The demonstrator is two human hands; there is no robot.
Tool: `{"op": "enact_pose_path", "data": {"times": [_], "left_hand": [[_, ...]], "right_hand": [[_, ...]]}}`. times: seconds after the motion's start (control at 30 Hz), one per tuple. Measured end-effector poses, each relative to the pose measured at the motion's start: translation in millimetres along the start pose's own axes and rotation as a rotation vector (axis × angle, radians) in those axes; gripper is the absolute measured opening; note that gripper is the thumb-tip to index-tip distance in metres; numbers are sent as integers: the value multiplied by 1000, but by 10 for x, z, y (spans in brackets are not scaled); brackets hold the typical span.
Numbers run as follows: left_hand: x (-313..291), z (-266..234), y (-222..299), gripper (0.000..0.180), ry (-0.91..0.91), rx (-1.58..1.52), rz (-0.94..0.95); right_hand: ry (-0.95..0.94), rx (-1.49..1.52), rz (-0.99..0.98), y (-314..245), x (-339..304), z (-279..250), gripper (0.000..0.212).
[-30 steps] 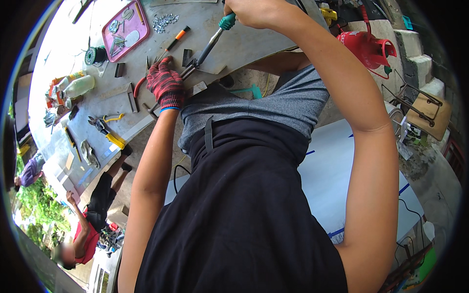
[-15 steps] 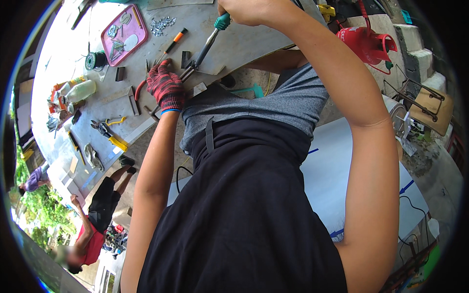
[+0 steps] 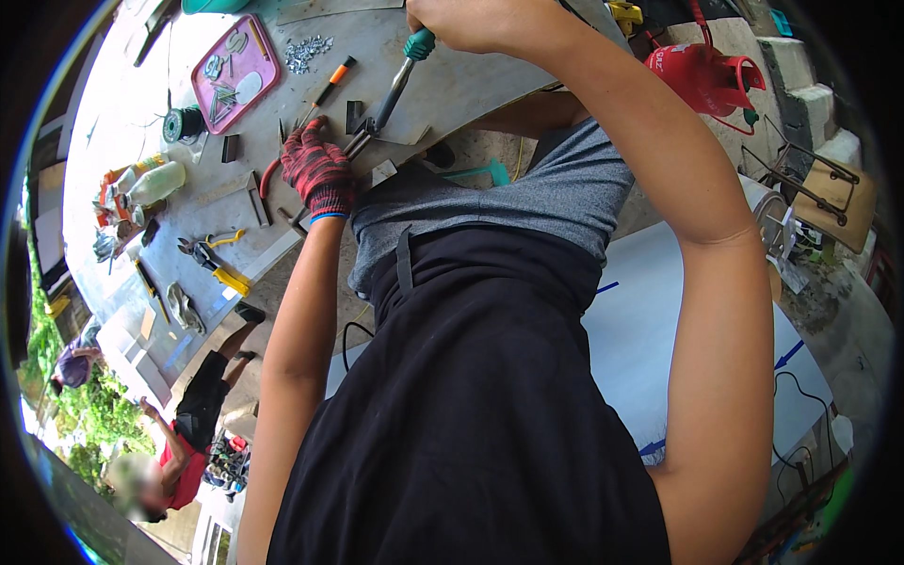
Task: Soldering a small metal component onto a larger sign assembly on a workbench.
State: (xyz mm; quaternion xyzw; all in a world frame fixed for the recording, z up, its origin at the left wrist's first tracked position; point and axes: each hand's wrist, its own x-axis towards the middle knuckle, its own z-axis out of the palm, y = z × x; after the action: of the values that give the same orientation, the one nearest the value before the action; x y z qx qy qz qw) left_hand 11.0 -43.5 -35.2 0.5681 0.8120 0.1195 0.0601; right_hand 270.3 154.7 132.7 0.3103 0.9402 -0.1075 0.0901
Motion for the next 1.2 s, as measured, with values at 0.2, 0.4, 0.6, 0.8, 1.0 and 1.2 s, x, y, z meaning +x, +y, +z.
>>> {"op": "enact_pose_path", "data": {"times": [0.2,0.4,0.6,0.8,1.0,1.2], "left_hand": [[2,-11,18,45,-9,17,-5],[-5,-11,18,44,-4,11,-8],[6,-22,18,44,-7,-2,-4],[11,-13,14,45,-1,9,-2],[-1,-23,19,46,25,-3,21],[-9,11,-29,46,2,11,2]], "right_hand": [[3,7,-4,7,-20,-9,24],[-13,-26,14,-82,-34,-99,24],[-7,-46,17,-73,-13,-52,22],[42,-140,-14,-92,11,3,18],[53,-128,-16,-83,8,16,18],[64,-104,-22,-75,11,9,18]]}}
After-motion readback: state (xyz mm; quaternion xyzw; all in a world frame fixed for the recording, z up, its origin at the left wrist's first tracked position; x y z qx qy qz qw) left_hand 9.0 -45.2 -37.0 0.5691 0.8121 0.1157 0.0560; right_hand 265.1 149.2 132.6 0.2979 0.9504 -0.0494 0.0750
